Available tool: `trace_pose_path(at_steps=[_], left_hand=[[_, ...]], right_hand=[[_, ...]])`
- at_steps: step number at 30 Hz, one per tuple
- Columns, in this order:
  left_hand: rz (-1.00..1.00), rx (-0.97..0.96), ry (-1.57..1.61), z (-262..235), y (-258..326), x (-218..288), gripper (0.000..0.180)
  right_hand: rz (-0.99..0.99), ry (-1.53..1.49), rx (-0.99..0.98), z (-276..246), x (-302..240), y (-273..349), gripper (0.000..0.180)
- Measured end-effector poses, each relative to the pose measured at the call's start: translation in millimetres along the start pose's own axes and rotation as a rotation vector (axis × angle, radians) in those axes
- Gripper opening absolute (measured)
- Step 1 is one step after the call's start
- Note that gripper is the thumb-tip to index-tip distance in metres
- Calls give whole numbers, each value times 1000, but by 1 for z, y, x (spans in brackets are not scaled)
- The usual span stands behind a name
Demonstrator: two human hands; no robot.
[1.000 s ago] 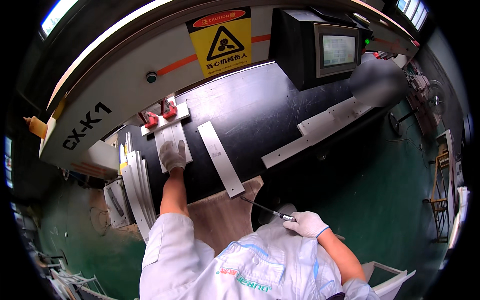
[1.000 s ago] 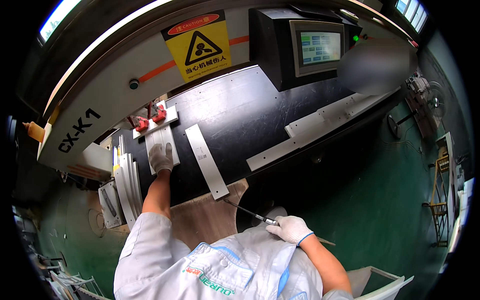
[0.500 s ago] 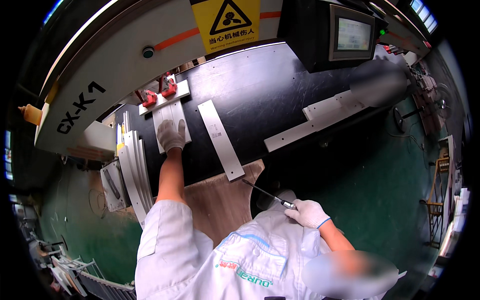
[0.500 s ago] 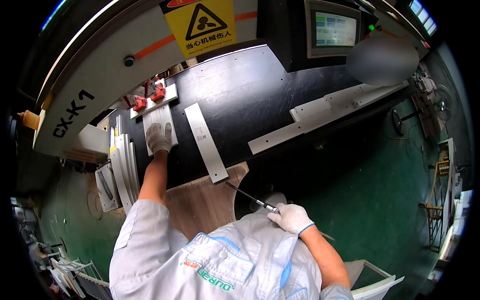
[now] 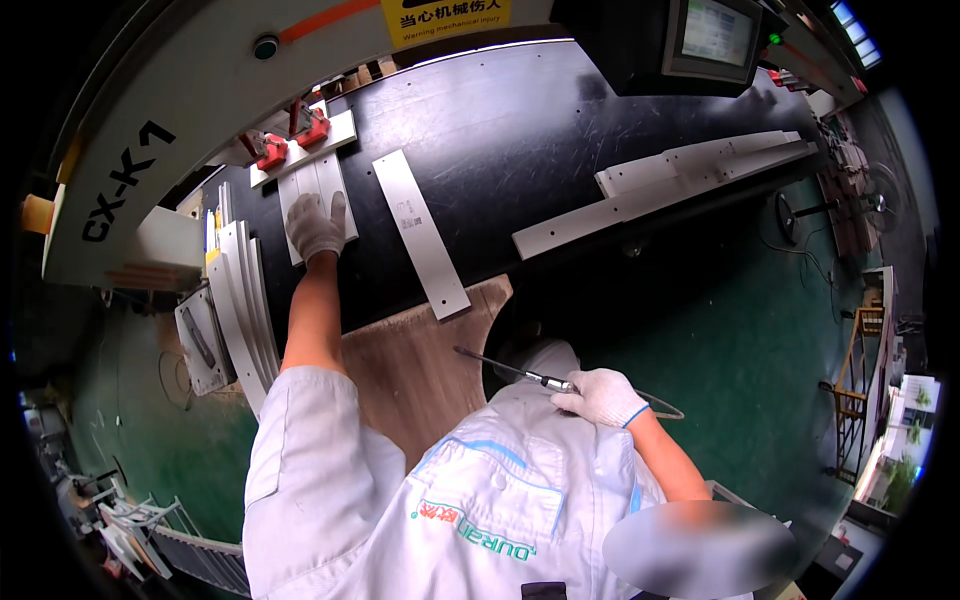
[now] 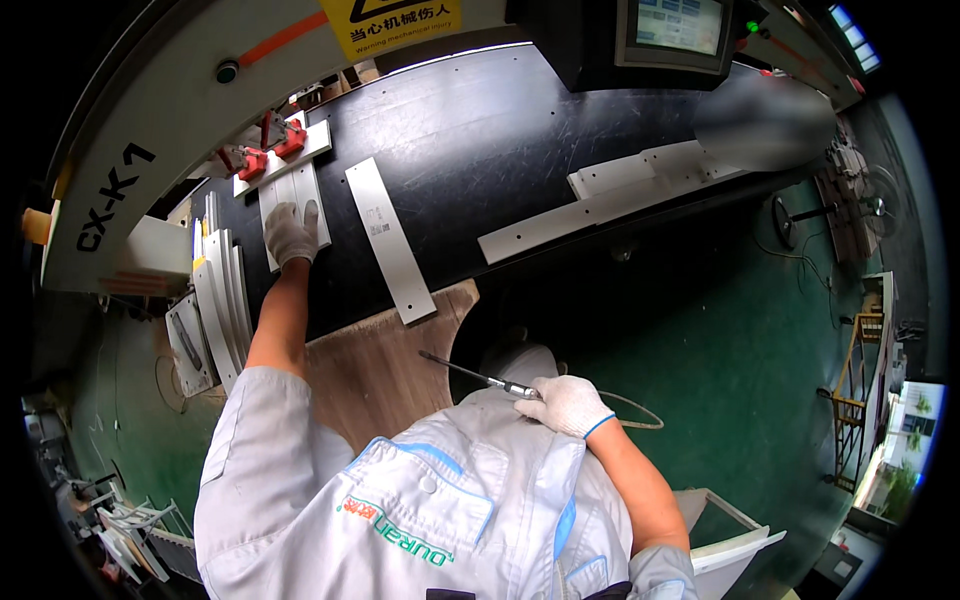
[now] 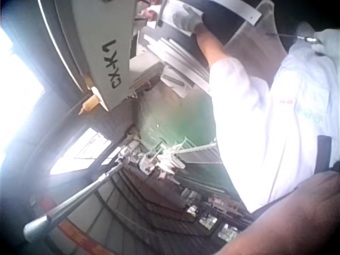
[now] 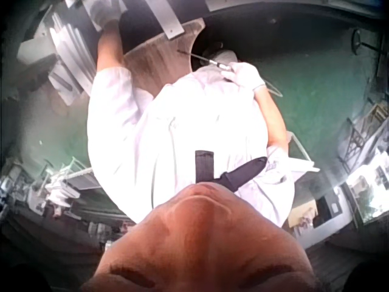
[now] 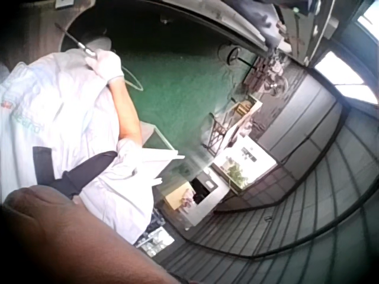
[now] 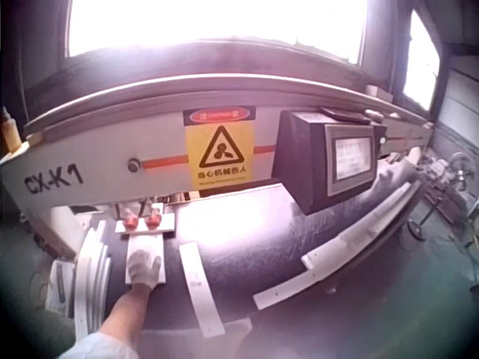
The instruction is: The person places white boards one at a time into a CX-K1 drilling machine, uses a hand-held air tool to clear the workspace, and moves processed boards to a stack on a wooden table.
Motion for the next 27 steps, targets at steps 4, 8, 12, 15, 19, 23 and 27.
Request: trace_pose_path(at_steps=[4, 8, 12, 15, 19, 23, 27], left_hand=[[3, -11, 5, -2, 0, -1, 62], [-27, -25, 18, -2, 0, 0, 61], [-31, -33, 33, -2, 0, 0, 62], [-25, -16, 40, -3, 0, 1, 63], [-16, 8, 50, -4, 1, -1, 62], [-18, 10, 58, -1, 3, -3, 61], [-3, 31, 50, -7, 1, 3, 60]], right_hand=[[-5, 2, 12, 1, 1, -1, 55], [2, -12, 19, 0, 0, 1, 55], [13, -6, 5, 0, -1, 2, 56], [0, 14, 12, 0, 0, 1, 56], [-8, 7, 16, -2, -1, 0, 56], [-12, 30, 23, 0, 0, -2, 56], [-11, -4, 27, 1, 2, -1, 55]])
Point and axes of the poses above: each hand's wrist, its own y-axis away from the middle knuckle, its own z-axis out of the palm, x = y × z, the point moved 9 cm from there along -y, towards the middle knuckle, and after that the axes turned 4 degrees about -z, right-handed, at the moved point
